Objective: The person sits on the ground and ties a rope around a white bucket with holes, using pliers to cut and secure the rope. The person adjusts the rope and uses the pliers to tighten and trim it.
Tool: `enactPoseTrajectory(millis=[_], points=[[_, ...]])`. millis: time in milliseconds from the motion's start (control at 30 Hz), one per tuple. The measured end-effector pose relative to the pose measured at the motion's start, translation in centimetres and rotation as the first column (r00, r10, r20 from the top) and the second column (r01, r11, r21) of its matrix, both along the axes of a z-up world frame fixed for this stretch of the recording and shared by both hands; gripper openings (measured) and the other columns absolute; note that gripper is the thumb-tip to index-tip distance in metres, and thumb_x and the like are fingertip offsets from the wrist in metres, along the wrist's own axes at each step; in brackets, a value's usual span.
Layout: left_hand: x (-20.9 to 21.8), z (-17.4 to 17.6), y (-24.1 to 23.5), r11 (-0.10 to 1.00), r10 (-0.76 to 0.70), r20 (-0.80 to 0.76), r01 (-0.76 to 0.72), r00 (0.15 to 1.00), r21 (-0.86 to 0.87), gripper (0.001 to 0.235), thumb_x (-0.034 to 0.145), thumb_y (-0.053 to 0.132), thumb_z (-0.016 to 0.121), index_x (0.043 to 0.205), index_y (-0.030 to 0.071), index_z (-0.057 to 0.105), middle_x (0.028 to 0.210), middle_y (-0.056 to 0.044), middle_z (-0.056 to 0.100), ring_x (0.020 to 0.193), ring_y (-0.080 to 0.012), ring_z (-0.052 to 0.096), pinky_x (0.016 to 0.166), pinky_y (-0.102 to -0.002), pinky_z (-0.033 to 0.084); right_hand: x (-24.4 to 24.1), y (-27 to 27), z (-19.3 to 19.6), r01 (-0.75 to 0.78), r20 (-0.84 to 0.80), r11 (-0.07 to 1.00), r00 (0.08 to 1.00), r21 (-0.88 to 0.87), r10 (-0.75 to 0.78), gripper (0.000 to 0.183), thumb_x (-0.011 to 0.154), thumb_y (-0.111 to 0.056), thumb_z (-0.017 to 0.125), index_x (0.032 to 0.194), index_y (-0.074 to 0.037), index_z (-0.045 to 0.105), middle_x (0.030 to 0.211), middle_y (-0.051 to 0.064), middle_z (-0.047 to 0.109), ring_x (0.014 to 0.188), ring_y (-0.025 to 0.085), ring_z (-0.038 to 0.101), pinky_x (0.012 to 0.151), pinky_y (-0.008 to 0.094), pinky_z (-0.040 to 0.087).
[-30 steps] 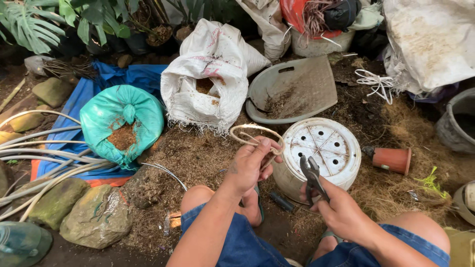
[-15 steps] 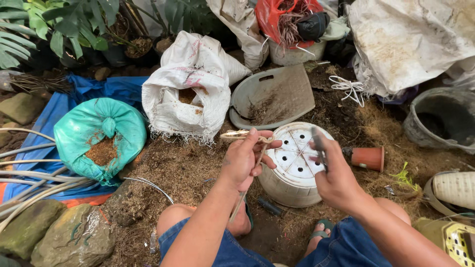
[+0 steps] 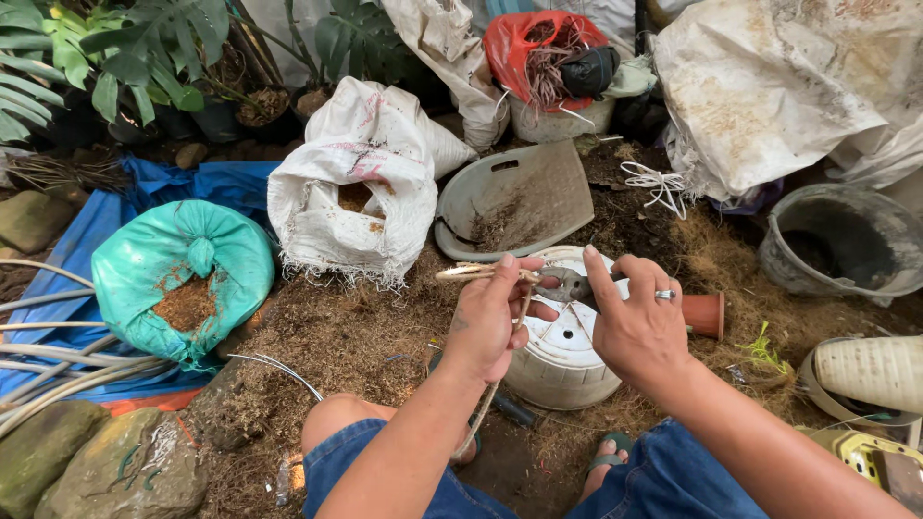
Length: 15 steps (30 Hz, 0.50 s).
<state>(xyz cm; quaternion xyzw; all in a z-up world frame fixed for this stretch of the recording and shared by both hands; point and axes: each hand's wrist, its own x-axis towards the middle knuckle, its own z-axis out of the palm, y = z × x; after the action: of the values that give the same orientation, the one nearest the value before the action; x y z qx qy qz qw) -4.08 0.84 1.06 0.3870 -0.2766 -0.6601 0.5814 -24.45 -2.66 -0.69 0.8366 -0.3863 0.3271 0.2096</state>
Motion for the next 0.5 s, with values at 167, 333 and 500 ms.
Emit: enactPoseTrajectory(millis=[167,333,500], points=[[-0.2,0.4,0.4,1.0,-0.012,0.002,0.012,1.0,0.022,0.044,0.106,0.043,0.048,0.123,0.005,0.063,0.103,-0.013,0.073,0.07,-0.0145,0.07,0.039,-0.02,0.03,-0.8,-0.5,0.5,-0.007,-0.044,1.0,0.999,-0.014,0.007,0.075,0.075,-0.004,0.067,0.149,-0.012,0.055,0.115,0.012,0.054,0.106,0.033,0.057,0.087,0.046,0.043],[0.0,1.0,0.7,1.0,-0.029,-0.003,0.029,1.0,0.002,0.048,0.105,0.045,0.048,0.125,0.004,0.063,0.106,-0.014,0.072,0.07,-0.0164,0.072,0.037,-0.02,0.028,-1.0,-0.6,0.8,0.019,-0.036,0.996,0.999,-0.086,-0.022,0.076,0.075,-0.003,0.067,0.15,-0.013,0.054,0.115,0.012,0.053,0.107,0.033,0.057,0.09,0.045,0.044],[-0.4,1.2,0.9,0.999,-0.031,-0.04,0.032,0.999,0.024,0.05,0.105,0.045,0.046,0.127,0.003,0.06,0.107,-0.012,0.068,0.069,-0.0174,0.071,0.036,-0.02,0.028,-0.9,-0.6,1.2,0.066,-0.122,0.985,0.989,-0.162,-0.086,0.072,0.08,-0.008,0.068,0.15,-0.013,0.056,0.112,0.01,0.052,0.103,0.03,0.058,0.083,0.043,0.042]])
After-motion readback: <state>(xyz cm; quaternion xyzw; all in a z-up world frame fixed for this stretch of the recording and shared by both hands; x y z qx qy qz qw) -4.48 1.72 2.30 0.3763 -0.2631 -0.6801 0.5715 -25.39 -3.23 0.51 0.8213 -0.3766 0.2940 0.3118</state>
